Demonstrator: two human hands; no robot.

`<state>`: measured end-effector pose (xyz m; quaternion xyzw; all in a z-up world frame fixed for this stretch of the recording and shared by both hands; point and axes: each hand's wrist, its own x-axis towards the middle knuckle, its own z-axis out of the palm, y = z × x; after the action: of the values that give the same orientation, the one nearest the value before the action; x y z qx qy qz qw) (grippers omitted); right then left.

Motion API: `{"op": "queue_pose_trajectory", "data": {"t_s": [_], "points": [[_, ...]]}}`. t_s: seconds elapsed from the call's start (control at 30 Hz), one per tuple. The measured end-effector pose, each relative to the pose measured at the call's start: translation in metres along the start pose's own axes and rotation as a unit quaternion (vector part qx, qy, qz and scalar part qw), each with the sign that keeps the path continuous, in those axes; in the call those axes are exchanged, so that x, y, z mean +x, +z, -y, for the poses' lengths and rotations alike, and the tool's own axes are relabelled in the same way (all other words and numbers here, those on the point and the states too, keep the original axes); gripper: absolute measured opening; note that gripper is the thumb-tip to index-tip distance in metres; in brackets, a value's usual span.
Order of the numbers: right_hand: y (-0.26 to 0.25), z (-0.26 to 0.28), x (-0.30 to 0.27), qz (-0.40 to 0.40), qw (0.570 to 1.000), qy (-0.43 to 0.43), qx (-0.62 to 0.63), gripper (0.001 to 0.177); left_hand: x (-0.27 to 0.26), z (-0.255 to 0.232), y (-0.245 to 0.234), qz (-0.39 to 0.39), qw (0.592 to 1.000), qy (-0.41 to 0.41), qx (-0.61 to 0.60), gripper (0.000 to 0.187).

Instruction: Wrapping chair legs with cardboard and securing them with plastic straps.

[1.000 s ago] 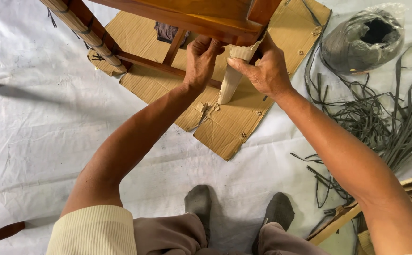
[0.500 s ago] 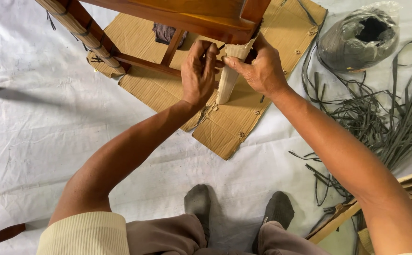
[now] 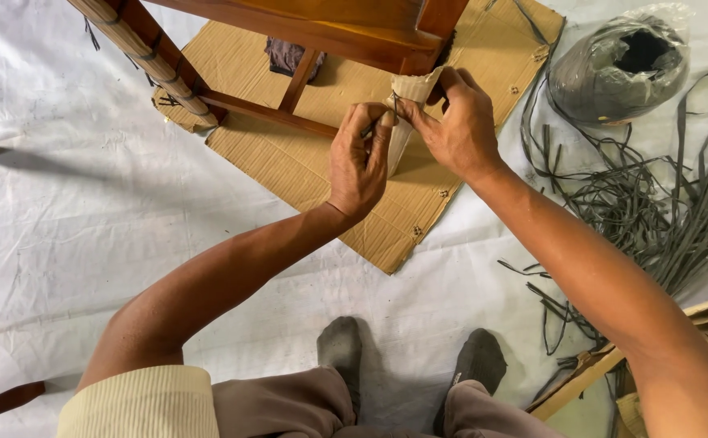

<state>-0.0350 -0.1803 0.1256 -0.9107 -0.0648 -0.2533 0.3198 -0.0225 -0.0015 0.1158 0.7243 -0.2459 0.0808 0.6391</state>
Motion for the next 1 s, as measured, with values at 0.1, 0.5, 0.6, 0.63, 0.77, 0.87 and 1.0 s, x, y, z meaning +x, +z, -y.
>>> {"op": "queue_pose_trajectory", "data": {"t_s": [0.1,0.5,0.6,0.63,0.77,0.87,1.0], "points": [[-0.007,0.008,-0.003,0.017,0.999,0.020,0.034,0.027,0.001,-0.005,-0.001,0.006,1.000,-0.016,0.000,0.013],[-0.008,0.022,-0.032,0.006,0.966,0.171,0.196,0.019,0.001,-0.005,0.005,0.018,0.998,-0.053,0.009,0.013],[-0.010,0.029,-0.038,0.006,0.971,0.139,0.196,0.018,0.000,0.000,0.008,0.023,0.998,-0.056,0.019,0.012],[-0.012,0.032,-0.038,0.010,0.974,0.126,0.188,0.016,-0.002,0.002,0.010,0.020,0.999,-0.046,0.018,0.012],[-0.014,0.038,-0.045,0.023,0.979,0.106,0.173,0.014,-0.004,0.004,0.016,0.030,0.991,-0.105,-0.076,0.014],[-0.016,0.041,-0.051,0.040,0.980,0.099,0.169,0.014,-0.006,0.016,0.022,0.050,0.962,-0.182,-0.198,0.015],[-0.016,0.040,-0.053,0.056,0.980,0.101,0.162,0.014,-0.007,0.021,0.021,0.063,0.946,-0.197,-0.251,0.013]]}}
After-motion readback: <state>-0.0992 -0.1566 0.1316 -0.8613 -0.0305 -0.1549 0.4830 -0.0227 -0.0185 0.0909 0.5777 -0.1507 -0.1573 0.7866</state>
